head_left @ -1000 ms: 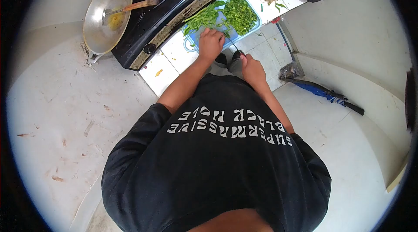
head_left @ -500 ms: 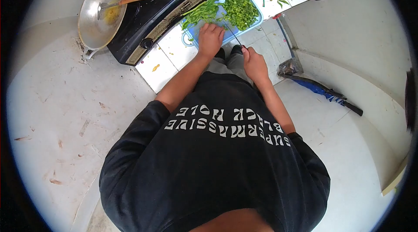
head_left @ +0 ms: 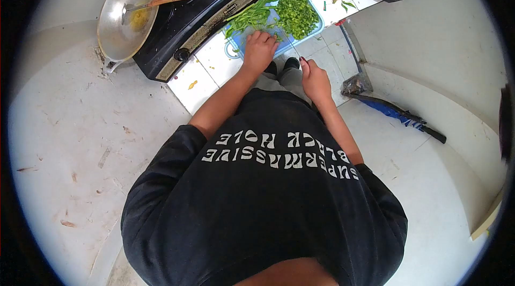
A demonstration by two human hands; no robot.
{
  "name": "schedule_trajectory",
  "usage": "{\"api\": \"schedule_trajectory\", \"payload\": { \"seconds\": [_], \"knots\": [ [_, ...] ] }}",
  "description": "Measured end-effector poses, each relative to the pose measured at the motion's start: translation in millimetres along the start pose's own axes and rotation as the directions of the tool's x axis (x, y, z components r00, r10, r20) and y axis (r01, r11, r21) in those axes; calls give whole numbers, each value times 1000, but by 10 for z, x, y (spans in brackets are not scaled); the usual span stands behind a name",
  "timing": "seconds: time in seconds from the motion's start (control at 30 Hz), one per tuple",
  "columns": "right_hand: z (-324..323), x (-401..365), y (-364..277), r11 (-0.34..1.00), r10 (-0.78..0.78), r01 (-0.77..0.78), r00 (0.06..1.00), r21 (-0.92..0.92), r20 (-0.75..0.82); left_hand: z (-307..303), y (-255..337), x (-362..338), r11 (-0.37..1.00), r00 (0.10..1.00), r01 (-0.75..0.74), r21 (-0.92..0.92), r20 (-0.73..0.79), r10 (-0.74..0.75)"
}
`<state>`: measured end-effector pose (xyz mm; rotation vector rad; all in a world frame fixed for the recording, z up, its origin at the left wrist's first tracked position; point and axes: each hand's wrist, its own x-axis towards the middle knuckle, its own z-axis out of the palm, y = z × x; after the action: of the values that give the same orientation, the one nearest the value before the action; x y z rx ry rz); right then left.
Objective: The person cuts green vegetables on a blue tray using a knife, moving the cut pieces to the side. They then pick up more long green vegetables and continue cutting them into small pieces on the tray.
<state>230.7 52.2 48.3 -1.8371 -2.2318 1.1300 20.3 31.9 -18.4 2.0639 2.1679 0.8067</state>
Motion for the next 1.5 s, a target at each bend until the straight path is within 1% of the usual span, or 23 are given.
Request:
{"api": "schedule_trajectory", "payload": {
  "seconds": [0.07, 0.1, 0.17, 0.2, 0.27, 0.4, 0.43, 0.5, 0.57, 0.67, 0.8, 0.87, 0.9, 0.97, 1.13, 1.27, 1.33, 1.4, 1.47, 1.5],
  "knots": [
    [13, 1, -8, 1000, -8, 8, 1000, 10, -2, 4, -19, -20, 998, 1000, -7, -59, -24, 6],
    [14, 7, -21, 1000, 4, -4, 1000, 21, -1, 31, -33, -23, 998, 1000, -9, -58, -26, 8],
    [20, 16, -36, 999, 19, -19, 1000, 32, 0, 96, -60, -33, 989, 998, 50, -140, -32, -55],
    [26, 29, -47, 999, 10, -10, 1000, 47, 6, 87, -56, -12, 989, 998, 50, -140, -30, -55],
    [44, 26, -73, 998, 3, -4, 1000, 64, 16, 66, -51, 16, 980, 994, 104, -171, -7, -107],
    [50, 44, -120, 997, -9, 10, 1000, 73, -19, 102, -54, 8, 981, 993, 116, -152, -2, -118],
    [46, 51, -138, 998, -16, 18, 1000, 63, -24, 96, -49, 11, 984, 994, 104, -143, -20, -108],
    [-45, 28, -215, 998, -2, 2, 1000, 61, 0, 96, -52, 18, 987, 994, 95, -132, -36, -100],
    [-112, -29, -276, 998, 12, -13, 1000, 57, 29, 115, -60, 31, 981, 992, 78, -180, -81, -94],
    [-137, -85, -275, 999, 10, -11, 999, 46, 39, 122, -78, 25, 972, 993, 74, -221, -69, -91],
    [-11, -86, -221, 1000, 19, -19, 998, -4, 57, 115, -105, 34, 968, 995, 70, -239, -47, -84],
    [45, -71, -200, 1000, 18, -17, 998, -19, 59, 152, -107, 23, 959, 988, 118, -256, -66, -139],
    [61, -60, -200, 1000, 6, -5, 998, -18, 61, 132, -96, 27, 959, 988, 118, -259, -65, -139],
    [77, -34, -185, 1000, -2, 4, 998, -17, 62, 96, -77, 36, 962, 981, 173, -211, -49, -187],
    [78, 20, -192, 998, 25, -19, 996, -68, 91, 71, -73, 43, 972, 983, 177, -155, -27, -183],
    [133, 97, -182, 995, 13, -3, 995, -97, 98, 77, -77, 63, 971, 981, 192, -145, -7, -195],
    [201, 199, -148, 995, -28, 38, 994, -94, 101, 54, -78, 64, 971, 981, 193, -142, 0, -195],
    [245, 191, -126, 996, -19, 27, 996, -89, 87, 56, -56, 74, 972, 982, 189, -138, 2, -191],
    [245, 156, -127, 996, -18, 24, 997, -81, 71, 57, -37, 68, 961, 969, 242, -137, -24, -247],
    [240, 77, -107, 998, 10, -5, 997, -70, 77, 42, -36, 83, 962, 969, 239, -135, -30, -245]
  ]
}}
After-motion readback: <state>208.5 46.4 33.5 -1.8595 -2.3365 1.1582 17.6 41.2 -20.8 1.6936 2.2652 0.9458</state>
